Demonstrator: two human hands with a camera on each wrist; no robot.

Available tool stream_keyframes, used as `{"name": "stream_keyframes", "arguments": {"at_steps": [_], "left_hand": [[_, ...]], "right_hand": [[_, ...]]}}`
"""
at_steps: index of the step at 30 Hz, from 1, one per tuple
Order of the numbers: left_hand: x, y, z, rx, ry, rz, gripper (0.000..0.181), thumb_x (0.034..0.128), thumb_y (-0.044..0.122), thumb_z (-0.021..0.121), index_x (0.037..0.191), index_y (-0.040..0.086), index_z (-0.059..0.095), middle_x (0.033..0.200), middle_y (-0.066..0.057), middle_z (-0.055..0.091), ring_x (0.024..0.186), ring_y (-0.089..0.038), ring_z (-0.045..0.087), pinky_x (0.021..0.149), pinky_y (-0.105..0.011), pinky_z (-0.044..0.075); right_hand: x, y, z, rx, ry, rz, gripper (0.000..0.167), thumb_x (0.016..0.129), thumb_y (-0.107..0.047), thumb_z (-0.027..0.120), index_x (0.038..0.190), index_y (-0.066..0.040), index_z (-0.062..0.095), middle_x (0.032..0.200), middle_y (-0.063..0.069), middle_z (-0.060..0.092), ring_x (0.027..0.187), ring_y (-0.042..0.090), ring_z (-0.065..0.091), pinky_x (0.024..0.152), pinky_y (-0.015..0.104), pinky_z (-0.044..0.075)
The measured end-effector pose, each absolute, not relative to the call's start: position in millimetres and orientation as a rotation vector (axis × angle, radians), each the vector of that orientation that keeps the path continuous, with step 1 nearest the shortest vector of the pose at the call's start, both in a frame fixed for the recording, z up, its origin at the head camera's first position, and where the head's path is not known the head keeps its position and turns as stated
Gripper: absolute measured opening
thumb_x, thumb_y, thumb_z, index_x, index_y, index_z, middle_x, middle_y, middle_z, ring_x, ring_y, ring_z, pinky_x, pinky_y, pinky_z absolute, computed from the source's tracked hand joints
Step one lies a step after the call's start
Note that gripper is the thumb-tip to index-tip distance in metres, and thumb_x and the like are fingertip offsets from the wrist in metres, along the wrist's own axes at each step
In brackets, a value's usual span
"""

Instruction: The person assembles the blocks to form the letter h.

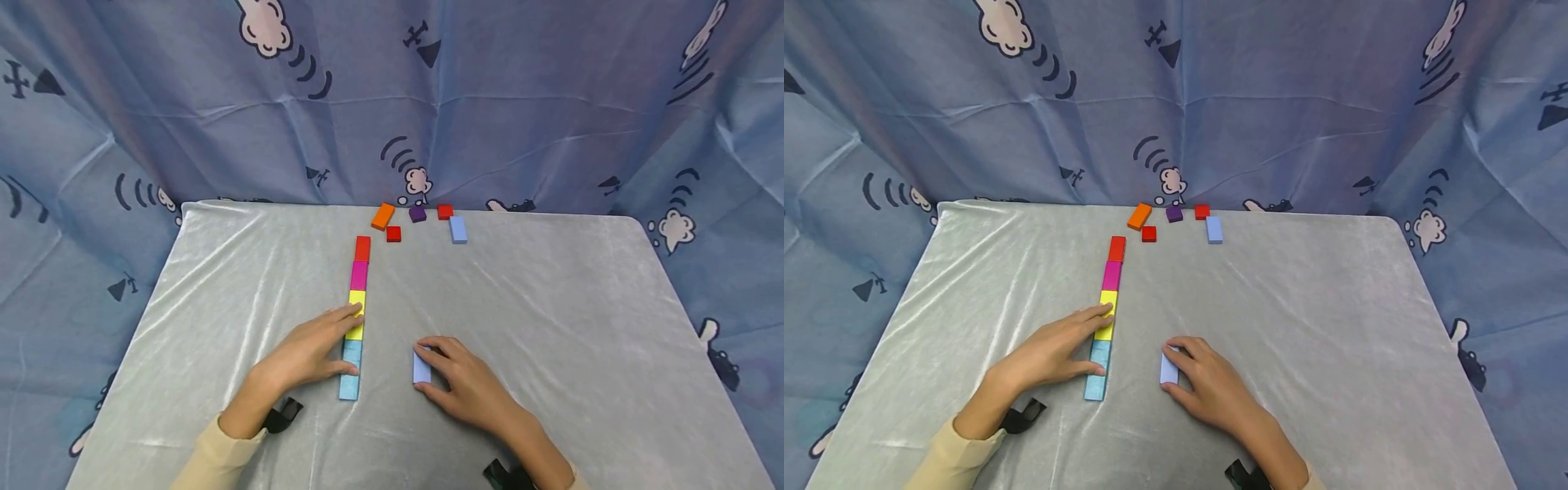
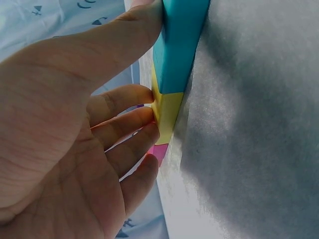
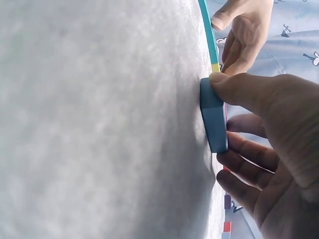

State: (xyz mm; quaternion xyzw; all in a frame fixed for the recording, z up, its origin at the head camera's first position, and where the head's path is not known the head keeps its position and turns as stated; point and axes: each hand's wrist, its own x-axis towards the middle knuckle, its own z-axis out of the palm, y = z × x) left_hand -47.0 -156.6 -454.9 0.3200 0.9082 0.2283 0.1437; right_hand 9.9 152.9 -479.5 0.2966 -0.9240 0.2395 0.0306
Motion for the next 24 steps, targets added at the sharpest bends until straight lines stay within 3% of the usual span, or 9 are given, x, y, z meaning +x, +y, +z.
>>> {"name": "stream_keyframes", "arguments": {"at_steps": [24], "left_hand": [[-47.8,-157.2,-454.3,0.9,2.606,0.659,0.082,0.0866,0.034,0.088,0.153,0.0,0.053,0.167,-0.016,0.044,0.156,-0.033,0.043,0.129,-0.049,0.037]], "right_hand": [[23.8,166.0,-482.7,0.916,-2.778,0.707,0.063,0.08,-0.028,0.094,0.134,-0.004,0.072,0.134,0.005,0.068,0.124,0.023,0.066,0.096,0.043,0.062]]}}
